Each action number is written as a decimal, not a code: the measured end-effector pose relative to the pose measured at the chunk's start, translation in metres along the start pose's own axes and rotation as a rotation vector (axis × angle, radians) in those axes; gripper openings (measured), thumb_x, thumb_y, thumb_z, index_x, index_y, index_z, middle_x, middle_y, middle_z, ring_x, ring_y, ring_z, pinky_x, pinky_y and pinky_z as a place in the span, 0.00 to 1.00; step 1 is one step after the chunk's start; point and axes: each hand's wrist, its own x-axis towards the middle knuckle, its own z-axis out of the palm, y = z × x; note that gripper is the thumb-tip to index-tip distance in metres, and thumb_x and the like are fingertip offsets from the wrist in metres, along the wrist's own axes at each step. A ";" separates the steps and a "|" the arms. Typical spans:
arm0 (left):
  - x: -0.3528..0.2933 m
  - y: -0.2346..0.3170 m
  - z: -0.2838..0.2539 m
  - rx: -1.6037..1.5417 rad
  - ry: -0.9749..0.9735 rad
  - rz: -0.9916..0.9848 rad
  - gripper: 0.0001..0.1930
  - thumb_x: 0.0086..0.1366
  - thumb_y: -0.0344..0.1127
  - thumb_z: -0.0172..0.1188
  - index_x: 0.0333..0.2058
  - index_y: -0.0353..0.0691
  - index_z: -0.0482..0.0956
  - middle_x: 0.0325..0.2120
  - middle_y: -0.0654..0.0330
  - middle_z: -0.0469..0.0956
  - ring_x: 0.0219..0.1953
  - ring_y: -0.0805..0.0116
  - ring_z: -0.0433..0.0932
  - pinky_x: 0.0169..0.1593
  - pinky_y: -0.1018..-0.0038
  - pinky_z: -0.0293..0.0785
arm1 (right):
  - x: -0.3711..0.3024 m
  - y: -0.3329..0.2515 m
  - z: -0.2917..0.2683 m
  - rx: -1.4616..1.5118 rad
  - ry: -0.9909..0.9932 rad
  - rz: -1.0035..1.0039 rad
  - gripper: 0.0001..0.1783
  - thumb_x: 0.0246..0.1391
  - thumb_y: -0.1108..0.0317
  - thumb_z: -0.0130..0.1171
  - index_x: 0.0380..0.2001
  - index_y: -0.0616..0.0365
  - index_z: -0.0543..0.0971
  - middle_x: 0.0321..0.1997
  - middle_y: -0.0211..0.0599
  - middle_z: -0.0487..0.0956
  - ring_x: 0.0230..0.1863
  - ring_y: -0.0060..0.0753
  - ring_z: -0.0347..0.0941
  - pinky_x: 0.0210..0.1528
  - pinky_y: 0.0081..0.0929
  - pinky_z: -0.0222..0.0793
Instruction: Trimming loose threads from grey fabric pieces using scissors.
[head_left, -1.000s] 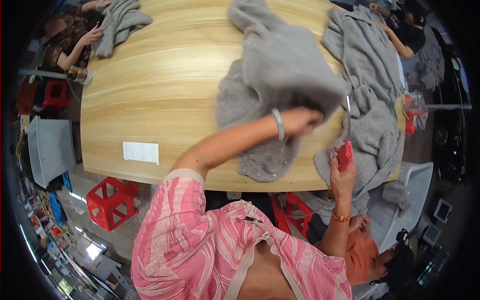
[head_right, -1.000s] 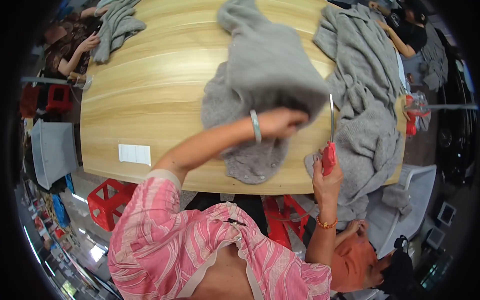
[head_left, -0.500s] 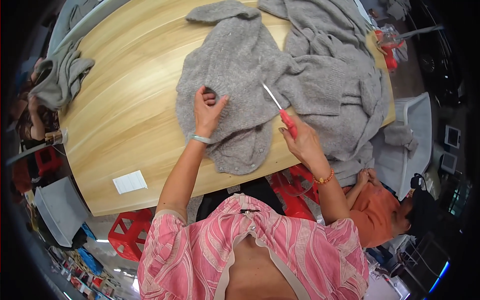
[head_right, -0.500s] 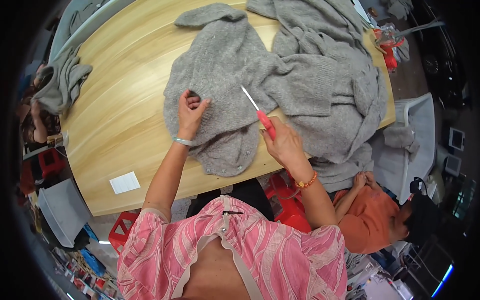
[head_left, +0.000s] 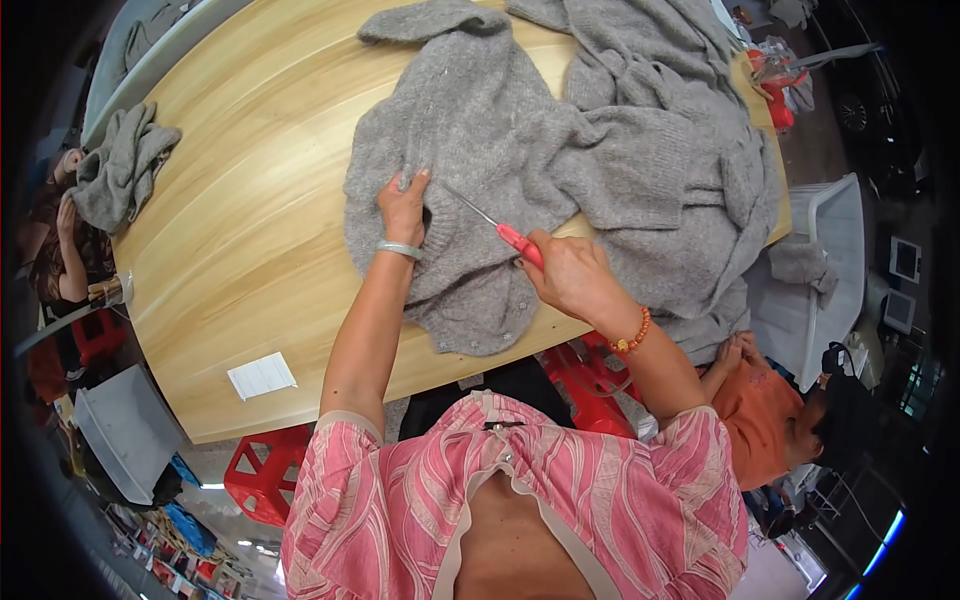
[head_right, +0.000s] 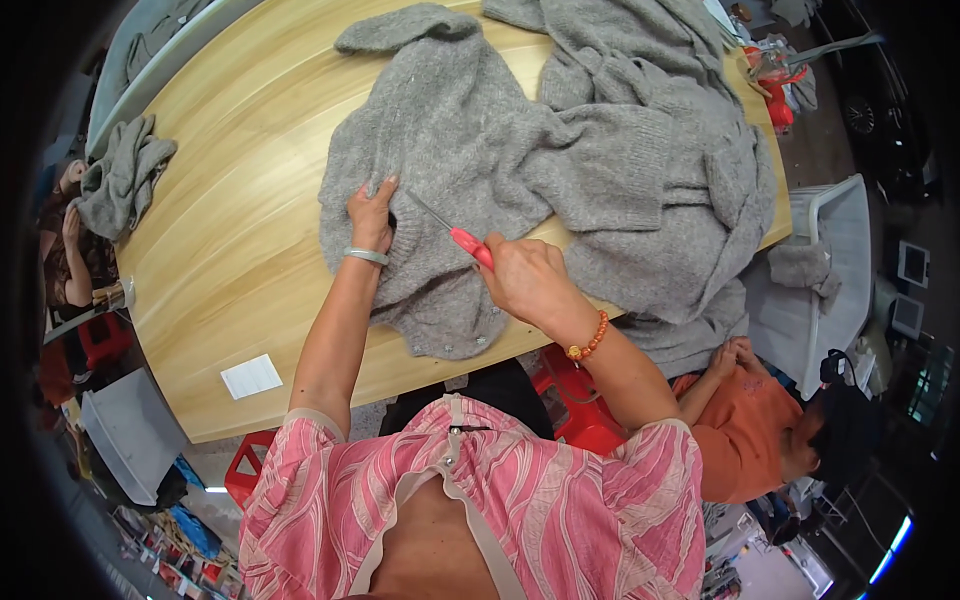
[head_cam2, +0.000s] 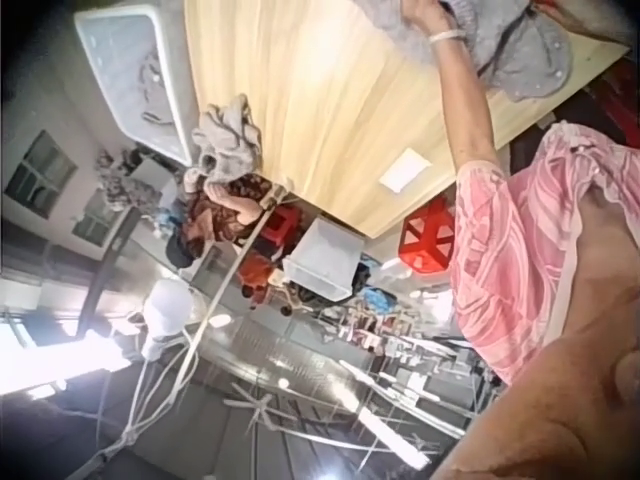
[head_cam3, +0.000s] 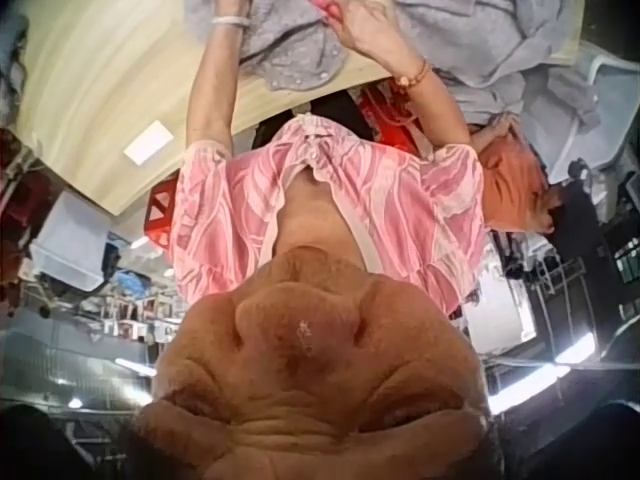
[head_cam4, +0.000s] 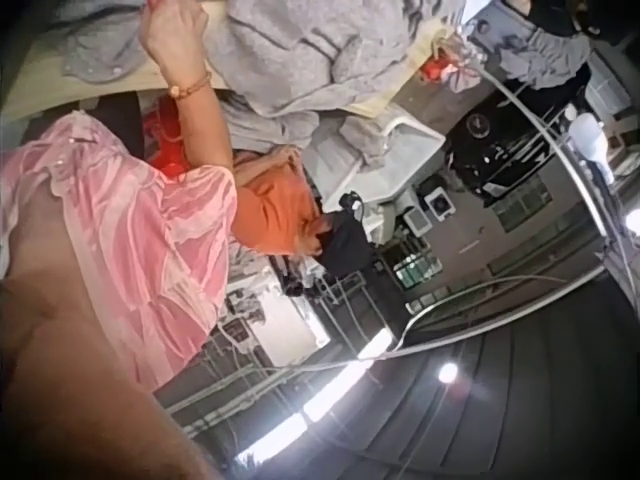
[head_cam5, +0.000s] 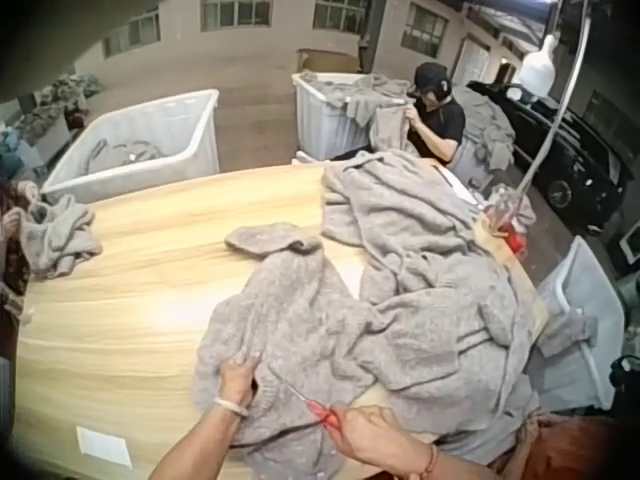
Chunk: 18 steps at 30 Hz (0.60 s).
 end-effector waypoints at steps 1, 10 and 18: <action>0.001 0.001 -0.003 0.027 -0.032 0.001 0.16 0.56 0.27 0.64 0.43 0.27 0.74 0.37 0.58 0.78 0.38 0.70 0.75 0.44 0.75 0.72 | 0.002 0.000 -0.001 -0.006 -0.029 -0.010 0.12 0.53 0.60 0.56 0.33 0.57 0.72 0.24 0.51 0.77 0.29 0.57 0.75 0.33 0.48 0.68; 0.046 0.038 0.004 0.212 -0.123 -0.001 0.13 0.58 0.30 0.63 0.41 0.33 0.76 0.35 0.61 0.79 0.36 0.72 0.76 0.41 0.76 0.73 | 0.014 0.004 -0.001 0.078 0.070 0.026 0.11 0.52 0.63 0.55 0.36 0.57 0.72 0.25 0.53 0.77 0.31 0.58 0.74 0.35 0.48 0.68; 0.052 0.037 0.000 0.140 -0.175 -0.144 0.07 0.57 0.30 0.64 0.34 0.35 0.79 0.28 0.65 0.78 0.31 0.77 0.74 0.39 0.81 0.69 | 0.027 0.014 -0.016 0.092 0.046 0.011 0.11 0.52 0.63 0.54 0.36 0.56 0.71 0.24 0.53 0.77 0.30 0.60 0.74 0.39 0.48 0.68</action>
